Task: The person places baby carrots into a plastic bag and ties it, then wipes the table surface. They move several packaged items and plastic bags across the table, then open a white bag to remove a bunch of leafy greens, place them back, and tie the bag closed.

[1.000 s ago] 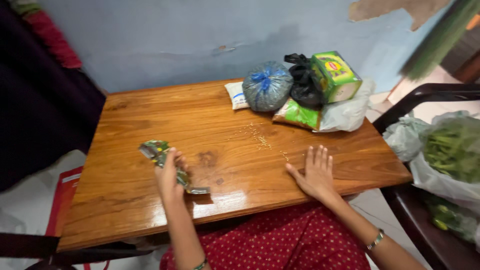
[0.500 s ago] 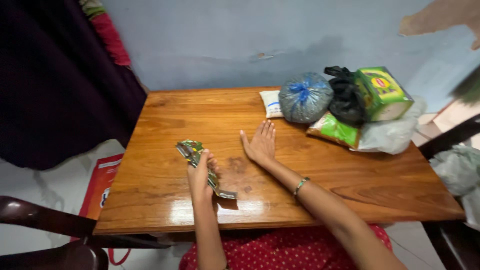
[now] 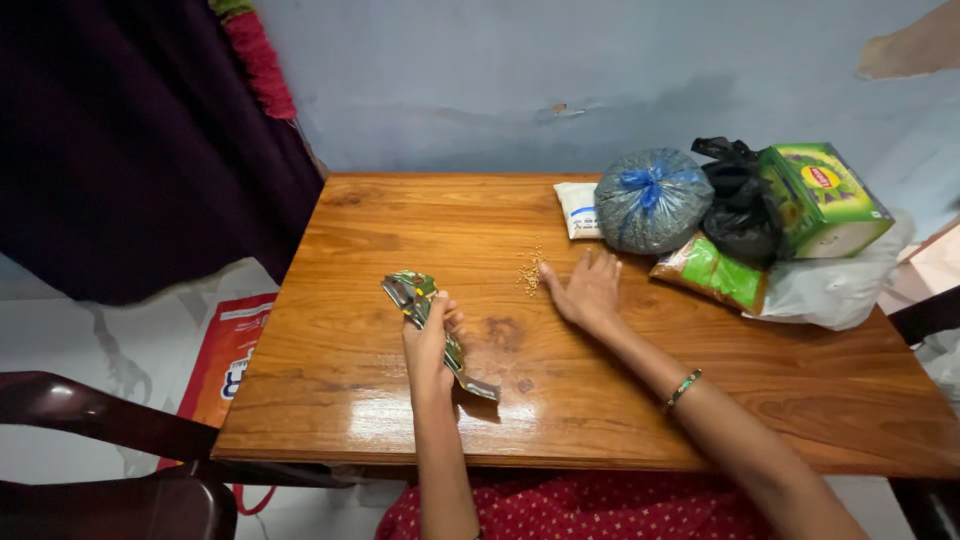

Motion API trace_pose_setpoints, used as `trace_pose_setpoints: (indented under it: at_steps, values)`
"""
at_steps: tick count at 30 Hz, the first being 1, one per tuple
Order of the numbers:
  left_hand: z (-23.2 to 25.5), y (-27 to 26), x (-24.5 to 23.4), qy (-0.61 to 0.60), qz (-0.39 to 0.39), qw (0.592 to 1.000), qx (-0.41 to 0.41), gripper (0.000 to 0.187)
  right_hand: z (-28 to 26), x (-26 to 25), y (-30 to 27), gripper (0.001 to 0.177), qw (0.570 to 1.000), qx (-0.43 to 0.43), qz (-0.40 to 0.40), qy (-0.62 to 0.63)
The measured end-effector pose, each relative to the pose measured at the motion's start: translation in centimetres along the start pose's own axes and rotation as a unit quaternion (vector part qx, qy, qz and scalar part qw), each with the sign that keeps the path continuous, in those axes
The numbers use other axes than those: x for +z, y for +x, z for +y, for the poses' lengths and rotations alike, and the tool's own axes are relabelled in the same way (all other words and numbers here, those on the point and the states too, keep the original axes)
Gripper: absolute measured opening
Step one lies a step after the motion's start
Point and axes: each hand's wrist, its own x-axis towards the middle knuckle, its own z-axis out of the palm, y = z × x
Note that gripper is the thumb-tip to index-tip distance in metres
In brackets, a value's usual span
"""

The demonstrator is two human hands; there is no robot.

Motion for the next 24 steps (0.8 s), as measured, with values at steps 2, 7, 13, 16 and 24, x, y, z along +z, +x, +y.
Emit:
trace_pose_setpoints:
  at_steps: [2,7,13,16,24]
  values:
    - [-0.1,0.0,0.1,-0.003,-0.003,1.0,0.003,0.026,0.3,-0.6,0.6,0.116,1.0,-0.006,-0.014,-0.002]
    - [-0.4,0.1,0.0,-0.004,-0.014,1.0,0.022,0.025,-2.5,0.4,2.5,0.12,0.999,-0.016,-0.047,-0.001]
    - [-0.4,0.1,0.2,0.014,-0.007,1.0,0.022,0.025,-6.0,1.7,3.0,0.117,0.993,-0.108,-0.022,0.036]
    - [0.0,-0.2,0.4,0.014,-0.007,1.0,0.021,0.026,-6.2,0.7,2.4,0.109,0.963,-0.223,-0.004,0.151]
    - [0.7,-0.6,-0.2,0.012,-0.001,1.0,0.016,0.025,6.8,-3.1,-7.2,0.105,0.998,-0.051,-0.024,-0.011]
